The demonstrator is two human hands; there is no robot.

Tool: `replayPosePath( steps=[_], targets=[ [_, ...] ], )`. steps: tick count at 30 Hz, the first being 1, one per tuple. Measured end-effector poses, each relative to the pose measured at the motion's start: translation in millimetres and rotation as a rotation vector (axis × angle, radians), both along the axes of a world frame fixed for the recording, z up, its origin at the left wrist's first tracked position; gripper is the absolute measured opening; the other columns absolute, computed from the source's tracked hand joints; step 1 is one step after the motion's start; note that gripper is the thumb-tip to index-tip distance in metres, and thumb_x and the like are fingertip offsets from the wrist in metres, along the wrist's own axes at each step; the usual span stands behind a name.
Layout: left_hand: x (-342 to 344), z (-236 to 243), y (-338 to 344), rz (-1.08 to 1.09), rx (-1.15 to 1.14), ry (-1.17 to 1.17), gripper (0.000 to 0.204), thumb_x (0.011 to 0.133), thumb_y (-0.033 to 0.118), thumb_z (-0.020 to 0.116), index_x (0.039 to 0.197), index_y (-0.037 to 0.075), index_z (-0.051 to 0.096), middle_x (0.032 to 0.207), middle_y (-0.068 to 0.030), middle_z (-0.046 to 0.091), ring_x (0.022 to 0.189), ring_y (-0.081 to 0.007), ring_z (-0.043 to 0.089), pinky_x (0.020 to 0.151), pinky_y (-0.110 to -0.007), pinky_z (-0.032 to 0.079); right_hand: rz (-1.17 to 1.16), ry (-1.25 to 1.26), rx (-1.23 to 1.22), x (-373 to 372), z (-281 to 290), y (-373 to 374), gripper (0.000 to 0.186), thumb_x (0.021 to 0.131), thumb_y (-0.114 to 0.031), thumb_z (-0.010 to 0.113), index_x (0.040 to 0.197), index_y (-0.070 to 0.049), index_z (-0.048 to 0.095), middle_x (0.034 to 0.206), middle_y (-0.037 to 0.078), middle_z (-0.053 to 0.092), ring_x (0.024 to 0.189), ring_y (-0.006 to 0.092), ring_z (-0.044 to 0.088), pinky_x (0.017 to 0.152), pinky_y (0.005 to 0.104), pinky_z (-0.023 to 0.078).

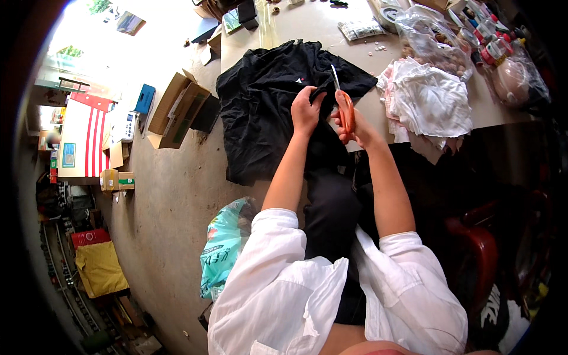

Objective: The person uses orange-handled scissors to cut a black t-shirt laid out on a table. They repeatedly trim the edges and sleeves of the garment, separating pieces of fabric and moving them aside. The task involves continuous cutting and repositioning of the shirt to access different areas.

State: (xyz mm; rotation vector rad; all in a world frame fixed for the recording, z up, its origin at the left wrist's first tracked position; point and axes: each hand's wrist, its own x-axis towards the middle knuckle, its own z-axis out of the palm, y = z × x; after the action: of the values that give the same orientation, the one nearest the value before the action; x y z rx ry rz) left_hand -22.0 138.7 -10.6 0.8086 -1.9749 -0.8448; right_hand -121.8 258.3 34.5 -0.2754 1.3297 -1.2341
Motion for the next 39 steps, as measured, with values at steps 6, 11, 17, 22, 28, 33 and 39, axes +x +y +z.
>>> replayPosePath(
  steps=[6, 11, 17, 22, 28, 33, 39],
  targets=[
    [-0.5, -4.6, -4.9, 0.010, -0.087, -0.001, 0.011, 0.085, 0.009, 0.061, 0.089, -0.002, 0.061, 0.082, -0.0169, 0.060, 0.077, -0.0342, 0.059, 0.067, -0.036, 0.046, -0.001, 0.807, 0.088, -8.7, -8.8, 3.7, 0.073, 0.071, -0.070, 0.065, 0.068, 0.002, 0.057, 0.060, 0.010, 0.056, 0.058, 0.0224, 0.058, 0.059, 0.0357, 0.047],
    [3.6, -5.9, -7.6, 0.029, -0.066, 0.136, 0.009, 0.086, 0.004, 0.059, 0.090, -0.004, 0.062, 0.085, -0.0117, 0.061, 0.079, -0.0248, 0.060, 0.073, -0.029, 0.046, 0.001, 0.944, 0.118, -9.0, 13.4, 12.5, 0.074, 0.068, -0.067, 0.069, 0.070, 0.006, 0.059, 0.065, 0.016, 0.061, 0.064, 0.0265, 0.062, 0.066, 0.0383, 0.048],
    [3.7, -11.8, -10.9, 0.129, -0.087, 0.122, 0.011, 0.086, 0.005, 0.058, 0.091, -0.003, 0.063, 0.085, -0.0126, 0.062, 0.080, -0.0263, 0.061, 0.075, -0.030, 0.046, 0.123, 0.863, 0.186, -42.9, 14.3, 31.2, 0.076, 0.063, -0.071, 0.070, 0.063, 0.004, 0.057, 0.056, 0.010, 0.056, 0.055, 0.0196, 0.056, 0.060, 0.0351, 0.047],
    [0.5, -10.1, -9.2, 0.090, -0.145, 0.026, 0.010, 0.085, 0.005, 0.058, 0.091, -0.002, 0.063, 0.085, -0.0155, 0.063, 0.081, -0.0309, 0.061, 0.074, -0.033, 0.048, 0.113, 0.785, 0.245, -50.3, 9.9, 39.2, 0.074, 0.067, -0.071, 0.067, 0.055, 0.001, 0.056, 0.051, 0.008, 0.053, 0.051, 0.0176, 0.054, 0.058, 0.0333, 0.047],
    [-3.2, -9.9, -3.1, 0.031, -0.145, -0.105, 0.028, 0.079, 0.012, 0.067, 0.104, 0.003, 0.060, 0.096, -0.0166, 0.064, 0.091, -0.0358, 0.061, 0.075, -0.040, 0.048, -0.090, 0.999, 0.064, -35.0, 26.9, 40.4, 0.064, 0.072, -0.058, 0.069, 0.057, 0.003, 0.058, 0.059, 0.016, 0.060, 0.060, 0.0263, 0.064, 0.062, 0.0357, 0.049],
    [-4.1, -3.5, -12.5, -0.049, -0.364, -0.428, 0.036, 0.071, 0.014, 0.072, 0.104, 0.007, 0.060, 0.093, -0.0135, 0.064, 0.087, -0.0331, 0.061, 0.074, -0.041, 0.049, 0.078, 0.929, 0.177, -39.9, 15.9, 30.7, 0.063, 0.074, -0.053, 0.068, 0.069, 0.010, 0.064, 0.066, 0.024, 0.062, 0.070, 0.0336, 0.067, 0.067, 0.0382, 0.051],
    [23.2, 14.4, -40.7, 0.183, -0.655, -0.762, 0.015, 0.077, 0.006, 0.057, 0.092, 0.008, 0.060, 0.097, -0.0087, 0.055, 0.096, -0.0285, 0.055, 0.079, -0.038, 0.045, 0.352, 0.998, 0.205, -41.8, 26.2, 38.1, 0.066, 0.075, -0.058, 0.066, 0.071, 0.008, 0.065, 0.066, 0.021, 0.063, 0.063, 0.0305, 0.066, 0.063, 0.0375, 0.050]
  ],
)
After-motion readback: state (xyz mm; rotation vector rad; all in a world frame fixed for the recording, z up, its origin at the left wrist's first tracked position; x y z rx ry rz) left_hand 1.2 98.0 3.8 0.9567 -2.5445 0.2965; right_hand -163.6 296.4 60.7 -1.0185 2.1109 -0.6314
